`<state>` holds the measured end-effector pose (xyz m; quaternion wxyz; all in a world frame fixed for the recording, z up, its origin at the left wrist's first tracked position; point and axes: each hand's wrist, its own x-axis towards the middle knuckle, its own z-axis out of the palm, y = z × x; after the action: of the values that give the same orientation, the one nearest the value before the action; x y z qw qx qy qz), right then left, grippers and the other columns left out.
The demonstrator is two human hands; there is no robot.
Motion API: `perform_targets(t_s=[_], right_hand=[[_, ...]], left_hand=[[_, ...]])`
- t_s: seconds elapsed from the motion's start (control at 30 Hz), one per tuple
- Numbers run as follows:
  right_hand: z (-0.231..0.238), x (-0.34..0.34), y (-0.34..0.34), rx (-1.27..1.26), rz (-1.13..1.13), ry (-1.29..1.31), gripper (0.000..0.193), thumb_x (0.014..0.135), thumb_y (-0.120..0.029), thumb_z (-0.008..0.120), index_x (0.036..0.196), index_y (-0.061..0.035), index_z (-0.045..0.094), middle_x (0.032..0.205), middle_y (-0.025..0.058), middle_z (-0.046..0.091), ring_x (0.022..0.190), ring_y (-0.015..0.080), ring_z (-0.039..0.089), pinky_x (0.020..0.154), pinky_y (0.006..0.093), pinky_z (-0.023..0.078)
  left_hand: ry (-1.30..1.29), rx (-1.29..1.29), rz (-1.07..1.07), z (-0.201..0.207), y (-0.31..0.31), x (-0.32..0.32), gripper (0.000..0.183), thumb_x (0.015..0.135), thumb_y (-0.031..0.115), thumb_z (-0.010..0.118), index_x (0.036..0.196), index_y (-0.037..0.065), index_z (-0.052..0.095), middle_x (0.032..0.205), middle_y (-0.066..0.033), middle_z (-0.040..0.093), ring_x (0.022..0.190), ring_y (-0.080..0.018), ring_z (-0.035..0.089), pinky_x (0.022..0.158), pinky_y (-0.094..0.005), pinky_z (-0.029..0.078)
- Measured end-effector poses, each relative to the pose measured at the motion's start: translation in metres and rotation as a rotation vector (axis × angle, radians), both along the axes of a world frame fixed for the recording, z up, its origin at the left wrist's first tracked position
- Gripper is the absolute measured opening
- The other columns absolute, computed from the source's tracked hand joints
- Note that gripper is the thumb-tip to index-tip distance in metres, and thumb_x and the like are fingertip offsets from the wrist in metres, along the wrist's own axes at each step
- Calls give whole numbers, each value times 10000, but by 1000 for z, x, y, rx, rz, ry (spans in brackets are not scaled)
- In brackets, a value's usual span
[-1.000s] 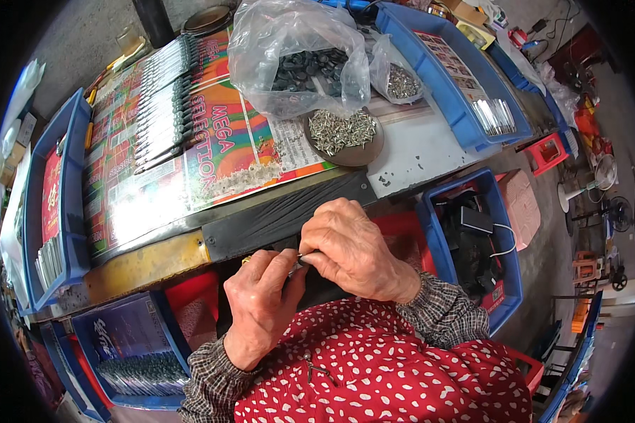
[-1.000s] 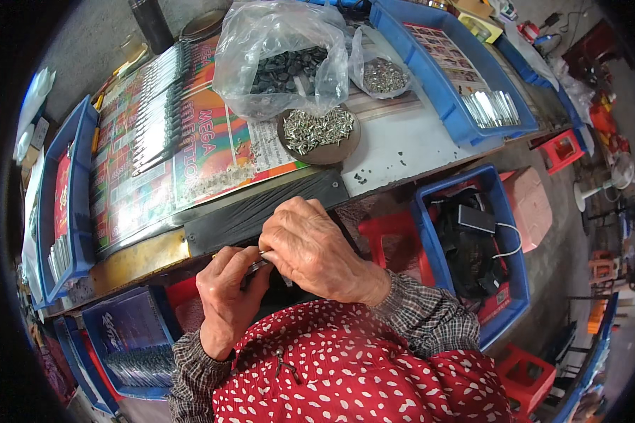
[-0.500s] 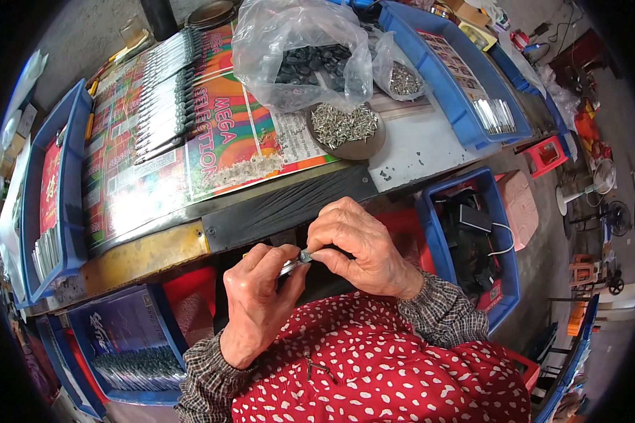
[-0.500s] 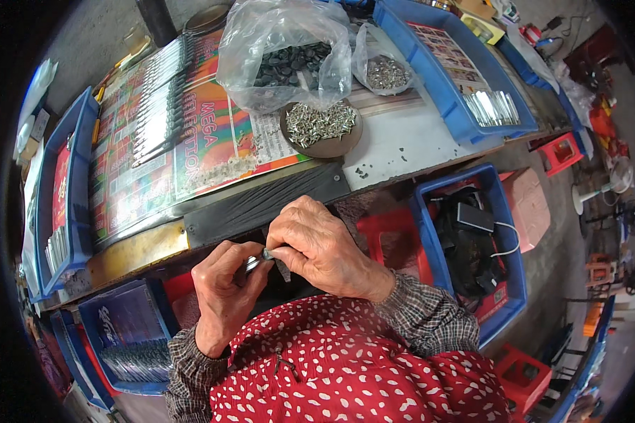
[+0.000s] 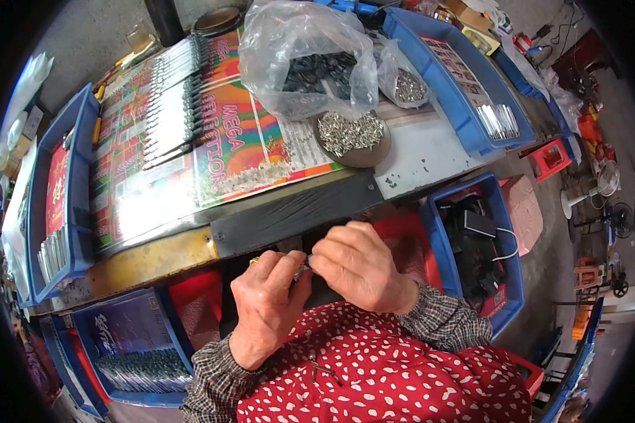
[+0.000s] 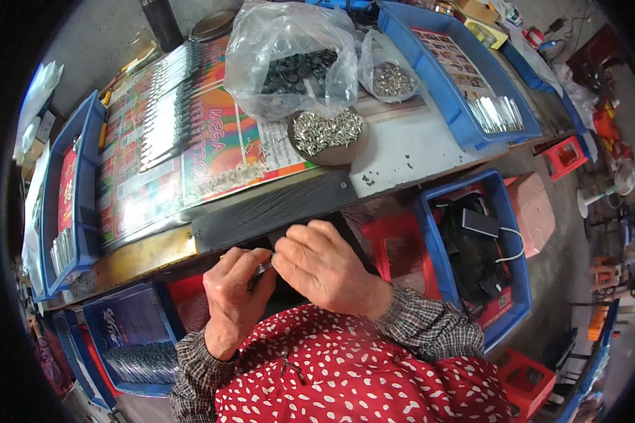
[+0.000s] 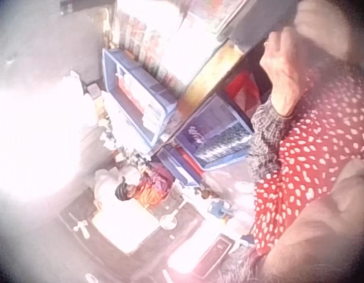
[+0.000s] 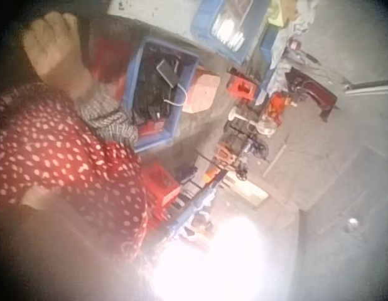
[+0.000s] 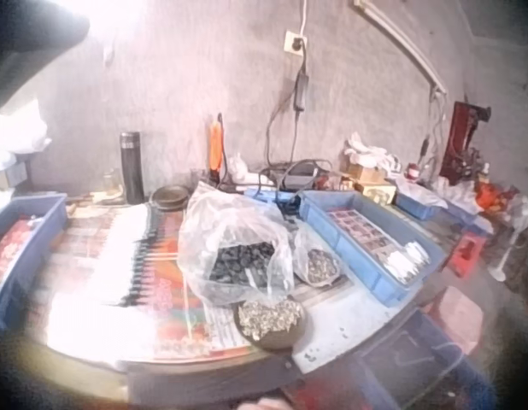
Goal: The person assembles components by picking up metal strips, attaching plastic pieces and small metal pins to them by hand, and arranging the assembled parts in rows on the workstation.
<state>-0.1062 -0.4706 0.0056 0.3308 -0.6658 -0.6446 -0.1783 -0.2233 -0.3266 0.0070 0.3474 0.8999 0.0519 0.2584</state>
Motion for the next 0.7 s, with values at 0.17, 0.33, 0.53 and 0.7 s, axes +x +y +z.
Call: perform_targets(t_s=[0.17,0.33,0.53,0.7], right_hand=[[-12,-2,1,45,-12,-149,297,736,-82,666,1011,30,654,1074,128,616,998,277,600,799,412,515],[-2,11,8,115,-31,114,271,740,-59,707,1003,-10,663,1028,108,640,943,292,624,798,392,537],[-7,40,19,210,-162,148,205,730,-2,720,924,-14,656,919,100,632,861,297,619,757,393,517],[-17,53,29,231,-194,142,206,708,-17,740,893,-36,650,878,65,619,829,260,606,708,377,489]], left_hand=[[-12,53,41,4,2,-1,318,637,-33,730,938,29,653,787,-127,628,674,-297,630,595,-359,511],[-14,76,15,10,15,4,272,674,-16,742,925,26,646,784,-119,626,663,-286,631,578,-357,504],[8,203,167,15,70,14,259,722,22,732,959,34,627,768,-127,606,659,-315,617,570,-389,496],[-42,210,259,12,134,35,217,761,8,681,962,44,607,792,-148,619,691,-302,626,615,-385,489]])
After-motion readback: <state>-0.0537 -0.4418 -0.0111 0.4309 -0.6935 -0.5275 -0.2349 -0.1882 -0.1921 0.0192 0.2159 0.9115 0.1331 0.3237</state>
